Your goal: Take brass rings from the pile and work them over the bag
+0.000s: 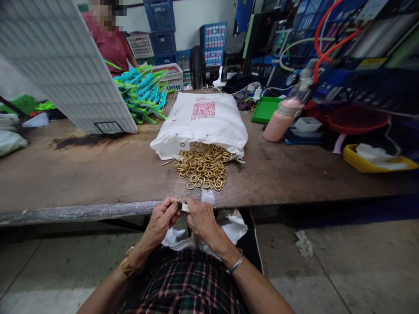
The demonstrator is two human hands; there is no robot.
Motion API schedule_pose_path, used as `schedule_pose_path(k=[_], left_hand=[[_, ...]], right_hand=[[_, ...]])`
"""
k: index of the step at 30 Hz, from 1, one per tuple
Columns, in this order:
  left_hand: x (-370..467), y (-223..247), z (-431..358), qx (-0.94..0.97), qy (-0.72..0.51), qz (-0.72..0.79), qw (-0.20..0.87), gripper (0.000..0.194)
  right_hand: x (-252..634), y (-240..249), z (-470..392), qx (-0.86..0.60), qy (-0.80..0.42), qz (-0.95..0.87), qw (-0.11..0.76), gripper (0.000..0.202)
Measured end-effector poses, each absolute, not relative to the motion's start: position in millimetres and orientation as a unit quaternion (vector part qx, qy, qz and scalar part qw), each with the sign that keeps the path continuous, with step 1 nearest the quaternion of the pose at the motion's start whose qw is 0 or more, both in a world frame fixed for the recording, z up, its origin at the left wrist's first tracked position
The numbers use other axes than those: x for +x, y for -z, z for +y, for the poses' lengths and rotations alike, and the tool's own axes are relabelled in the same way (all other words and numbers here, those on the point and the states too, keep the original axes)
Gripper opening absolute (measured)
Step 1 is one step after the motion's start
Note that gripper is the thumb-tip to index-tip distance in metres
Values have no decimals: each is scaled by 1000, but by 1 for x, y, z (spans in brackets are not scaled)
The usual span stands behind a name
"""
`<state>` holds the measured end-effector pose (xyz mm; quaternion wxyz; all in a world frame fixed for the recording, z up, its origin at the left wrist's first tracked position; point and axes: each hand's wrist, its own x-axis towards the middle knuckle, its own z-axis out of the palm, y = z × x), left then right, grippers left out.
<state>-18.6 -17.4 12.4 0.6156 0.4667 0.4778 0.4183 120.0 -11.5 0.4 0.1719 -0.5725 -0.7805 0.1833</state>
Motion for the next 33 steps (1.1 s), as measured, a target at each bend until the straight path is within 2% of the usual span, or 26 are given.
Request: schedule_pose_path(k=[5,12,16,21,25,33], left_hand=[[-21,-11,-19,479,-416,466,617,27],[-23,-15,-23,539,-414,487,548,29],[-19,-23,-35,518,-386,452,615,28],[-16,-21,-40,431,-385,413,704,31],[-20,-12,-34,352,-418,414,728,32],[-32,-4,-24,178,-437,377,797,22]], right_hand=[[118,0,-14,-576,-174,-783,157,18],[115,-2,-13,-592,-172,-779,114,21],[121,0,-5,-647,-156,-743,76,20],[122,-1,10,-660,-125,-732,111,24],[115,3,25,-670,-95,-727,116,22],[110,16,40,-679,-68,-727,73,20]])
